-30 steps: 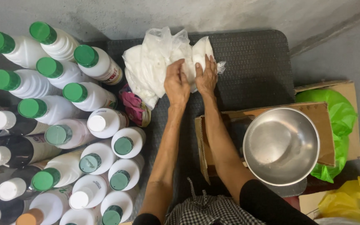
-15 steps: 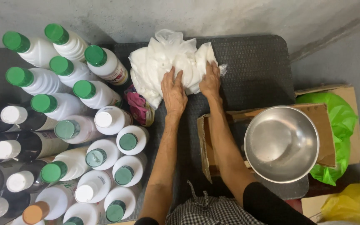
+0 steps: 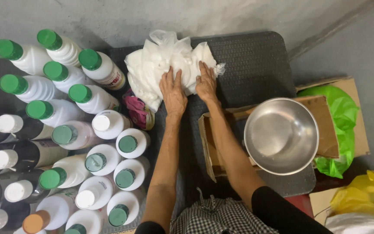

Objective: Weighing powder into small bags and packing them into a cardboard shipping box.

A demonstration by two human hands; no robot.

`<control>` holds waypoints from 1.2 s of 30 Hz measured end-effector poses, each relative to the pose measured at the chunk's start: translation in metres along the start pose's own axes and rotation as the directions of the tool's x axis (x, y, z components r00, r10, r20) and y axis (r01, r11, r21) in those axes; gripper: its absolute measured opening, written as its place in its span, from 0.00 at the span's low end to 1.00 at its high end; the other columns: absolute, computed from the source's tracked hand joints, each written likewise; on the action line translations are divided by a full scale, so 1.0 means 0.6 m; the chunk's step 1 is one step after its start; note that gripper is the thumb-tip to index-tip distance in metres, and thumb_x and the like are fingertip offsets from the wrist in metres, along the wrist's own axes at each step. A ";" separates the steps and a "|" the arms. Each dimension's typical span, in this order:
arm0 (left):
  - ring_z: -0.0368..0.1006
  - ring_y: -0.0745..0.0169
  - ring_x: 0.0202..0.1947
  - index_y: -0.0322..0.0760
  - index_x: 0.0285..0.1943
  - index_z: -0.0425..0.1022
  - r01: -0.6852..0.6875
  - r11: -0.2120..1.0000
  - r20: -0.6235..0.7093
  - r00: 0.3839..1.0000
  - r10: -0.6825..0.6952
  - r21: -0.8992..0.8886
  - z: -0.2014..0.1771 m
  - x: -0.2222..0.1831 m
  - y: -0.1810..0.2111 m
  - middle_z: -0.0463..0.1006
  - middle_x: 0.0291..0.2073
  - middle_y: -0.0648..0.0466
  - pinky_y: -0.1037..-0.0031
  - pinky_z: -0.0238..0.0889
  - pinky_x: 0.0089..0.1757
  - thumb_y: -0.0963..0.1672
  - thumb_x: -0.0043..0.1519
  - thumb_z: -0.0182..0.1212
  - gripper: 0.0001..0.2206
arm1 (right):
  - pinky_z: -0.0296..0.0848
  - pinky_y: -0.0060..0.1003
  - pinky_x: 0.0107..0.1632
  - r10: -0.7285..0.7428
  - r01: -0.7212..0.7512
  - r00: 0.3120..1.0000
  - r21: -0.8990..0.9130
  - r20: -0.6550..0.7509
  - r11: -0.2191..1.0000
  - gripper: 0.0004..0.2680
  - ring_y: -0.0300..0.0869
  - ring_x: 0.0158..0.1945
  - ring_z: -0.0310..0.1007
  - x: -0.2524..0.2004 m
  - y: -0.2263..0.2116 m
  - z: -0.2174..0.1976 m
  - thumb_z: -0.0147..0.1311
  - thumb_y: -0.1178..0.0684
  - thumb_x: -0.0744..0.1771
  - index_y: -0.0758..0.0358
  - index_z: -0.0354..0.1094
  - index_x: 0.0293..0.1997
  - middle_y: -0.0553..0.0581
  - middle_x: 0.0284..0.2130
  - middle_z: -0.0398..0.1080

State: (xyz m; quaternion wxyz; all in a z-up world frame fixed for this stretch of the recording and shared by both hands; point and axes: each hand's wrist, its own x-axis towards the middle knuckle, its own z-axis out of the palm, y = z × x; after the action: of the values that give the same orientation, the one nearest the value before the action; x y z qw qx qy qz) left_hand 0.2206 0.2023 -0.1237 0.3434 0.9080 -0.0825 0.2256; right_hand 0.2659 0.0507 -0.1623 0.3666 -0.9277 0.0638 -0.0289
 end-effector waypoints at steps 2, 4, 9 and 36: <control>0.54 0.35 0.71 0.33 0.69 0.70 -0.004 1.000 0.040 0.999 0.004 0.002 -0.011 -0.002 -0.005 0.60 0.72 0.41 0.49 0.46 0.68 0.33 0.56 0.56 0.28 | 0.45 0.49 0.75 -0.036 0.036 0.996 -0.001 -0.086 0.999 0.22 0.61 0.75 0.44 -0.035 0.005 0.029 0.48 0.58 0.69 0.59 0.51 0.74 0.63 0.73 0.52; 0.54 0.35 0.72 0.34 0.70 0.70 -0.014 1.000 0.082 0.997 0.014 -0.004 -0.021 -0.004 -0.008 0.60 0.73 0.41 0.49 0.46 0.69 0.33 0.56 0.56 0.28 | 0.49 0.48 0.75 -0.067 0.066 0.982 -0.012 -0.179 0.998 0.21 0.61 0.75 0.48 -0.074 -0.006 0.041 0.50 0.58 0.69 0.62 0.54 0.73 0.67 0.71 0.55; 0.57 0.33 0.71 0.33 0.67 0.73 0.037 0.979 0.034 0.999 -0.031 -0.200 -0.004 -0.049 -0.031 0.62 0.71 0.35 0.56 0.52 0.67 0.35 0.55 0.59 0.26 | 0.54 0.51 0.72 -0.252 0.260 0.957 0.042 -0.146 0.965 0.23 0.63 0.71 0.55 -0.183 -0.071 0.010 0.53 0.62 0.63 0.67 0.59 0.68 0.71 0.67 0.59; 0.68 0.36 0.58 0.38 0.56 0.77 -0.224 0.974 -0.120 0.967 0.223 -0.001 -0.064 -0.491 0.370 0.73 0.58 0.39 0.49 0.58 0.55 0.44 0.61 0.64 0.15 | 0.69 0.50 0.62 -0.143 0.140 0.990 0.277 -0.010 0.950 0.16 0.60 0.64 0.65 -0.761 0.164 -0.363 0.50 0.63 0.67 0.62 0.64 0.63 0.66 0.62 0.66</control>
State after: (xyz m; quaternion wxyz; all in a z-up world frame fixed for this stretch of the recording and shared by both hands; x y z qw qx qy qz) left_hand -0.1214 0.0598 -0.1058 0.3269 0.8752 -0.1653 0.3161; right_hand -0.2176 -0.1043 -0.0737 0.4902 -0.8696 -0.0096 -0.0589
